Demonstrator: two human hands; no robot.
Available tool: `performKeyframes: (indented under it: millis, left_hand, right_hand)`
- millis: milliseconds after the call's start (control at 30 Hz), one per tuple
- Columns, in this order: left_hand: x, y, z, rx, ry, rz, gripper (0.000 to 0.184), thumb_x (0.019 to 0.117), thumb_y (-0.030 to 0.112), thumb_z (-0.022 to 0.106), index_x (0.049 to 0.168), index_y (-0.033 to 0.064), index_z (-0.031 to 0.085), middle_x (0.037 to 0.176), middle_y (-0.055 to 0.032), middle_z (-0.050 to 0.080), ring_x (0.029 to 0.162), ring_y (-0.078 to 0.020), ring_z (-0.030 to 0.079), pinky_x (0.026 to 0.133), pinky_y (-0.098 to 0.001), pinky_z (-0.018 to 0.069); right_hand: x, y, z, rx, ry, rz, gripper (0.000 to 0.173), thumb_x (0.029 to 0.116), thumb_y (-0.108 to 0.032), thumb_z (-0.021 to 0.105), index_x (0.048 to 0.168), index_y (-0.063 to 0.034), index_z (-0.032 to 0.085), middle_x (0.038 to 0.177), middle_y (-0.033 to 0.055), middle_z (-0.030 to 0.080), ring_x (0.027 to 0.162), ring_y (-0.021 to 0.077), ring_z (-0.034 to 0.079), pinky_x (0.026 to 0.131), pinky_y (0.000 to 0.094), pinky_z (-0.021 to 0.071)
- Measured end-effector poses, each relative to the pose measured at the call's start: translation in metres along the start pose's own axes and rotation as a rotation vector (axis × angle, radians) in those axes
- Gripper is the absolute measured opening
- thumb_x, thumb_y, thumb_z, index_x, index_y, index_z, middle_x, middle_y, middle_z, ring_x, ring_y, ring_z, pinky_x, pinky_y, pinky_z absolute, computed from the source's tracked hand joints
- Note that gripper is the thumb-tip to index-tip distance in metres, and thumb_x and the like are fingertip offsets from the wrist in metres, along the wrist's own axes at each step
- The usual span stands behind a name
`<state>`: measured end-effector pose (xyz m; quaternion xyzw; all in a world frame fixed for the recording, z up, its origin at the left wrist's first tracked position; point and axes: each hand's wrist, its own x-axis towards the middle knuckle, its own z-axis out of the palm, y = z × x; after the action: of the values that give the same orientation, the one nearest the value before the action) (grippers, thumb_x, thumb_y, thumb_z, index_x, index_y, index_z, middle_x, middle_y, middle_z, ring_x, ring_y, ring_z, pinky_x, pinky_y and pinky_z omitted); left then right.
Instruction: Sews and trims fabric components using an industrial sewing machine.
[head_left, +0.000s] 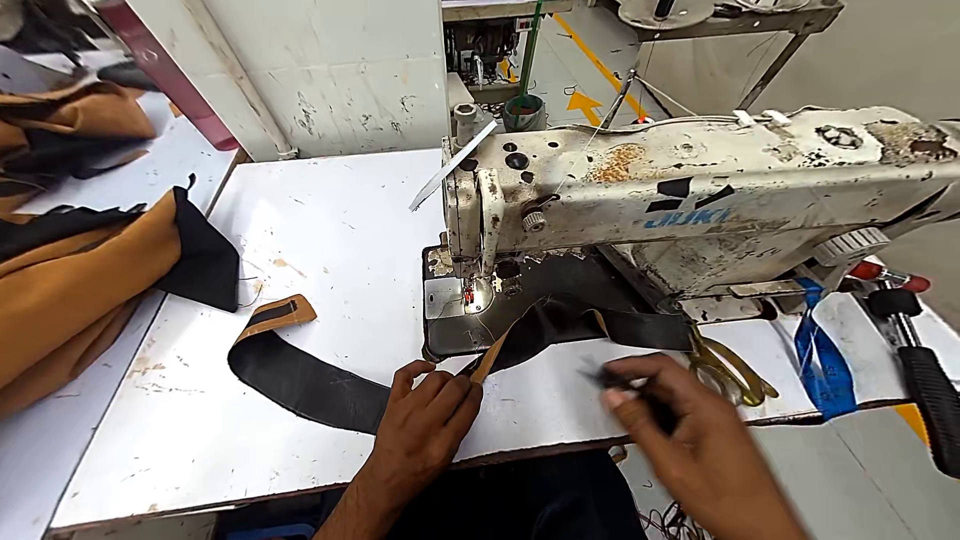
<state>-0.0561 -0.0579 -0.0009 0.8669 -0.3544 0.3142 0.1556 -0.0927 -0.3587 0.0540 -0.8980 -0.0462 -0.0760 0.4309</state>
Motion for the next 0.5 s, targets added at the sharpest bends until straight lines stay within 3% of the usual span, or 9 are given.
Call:
performKeyframes:
  millis: [67,133,267,500]
  left_hand:
    - [0.000,0.001,-0.001,0.014,0.012,0.024,0.019,0.1005,0.007,0.054,0.103,0.0110,0.072,0.090,-0.0021,0.070,0.083,-0.0175,0.063,0.092,-0.0422,0.0451]
    - [-0.001,0.001,-0.001,0.019,0.013,0.039,0.019,0.1004,0.007,0.054,0.102,0.0111,0.072,0.090,-0.0015,0.070,0.084,-0.0171,0.063,0.091,-0.0415,0.0449]
    - [-0.001,0.002,-0.002,0.016,0.017,0.065,0.019,0.1006,0.006,0.054,0.103,0.0106,0.073,0.090,-0.0011,0.070,0.084,-0.0166,0.063,0.090,-0.0403,0.0445]
    - [0.000,0.003,-0.002,0.003,0.002,0.067,0.019,0.1006,0.006,0.054,0.101,0.0094,0.073,0.088,-0.0015,0.069,0.083,-0.0172,0.063,0.090,-0.0399,0.0452]
  right_hand:
    - [0.000,-0.016,0.036,0.057,-0.108,-0.022,0.032,0.0991,-0.044,0.063,0.116,-0.0174,0.071,0.087,-0.0039,0.066,0.060,0.0052,0.055,0.050,0.0250,0.0484]
    - [0.006,-0.028,0.060,0.010,-0.183,-0.006,0.035,0.1005,-0.047,0.059,0.116,-0.0178,0.071,0.095,-0.0034,0.067,0.066,0.0049,0.058,0.058,0.0244,0.0520]
    - [0.021,-0.038,0.076,-0.079,-0.306,0.096,0.039,0.1005,-0.052,0.055,0.115,-0.0193,0.071,0.098,-0.0038,0.067,0.074,0.0072,0.061,0.068,0.0268,0.0537]
    - [0.021,-0.039,0.071,-0.116,-0.328,0.135,0.039,0.0986,-0.054,0.056,0.112,-0.0216,0.072,0.092,-0.0060,0.065,0.071,0.0060,0.059,0.064,0.0256,0.0513]
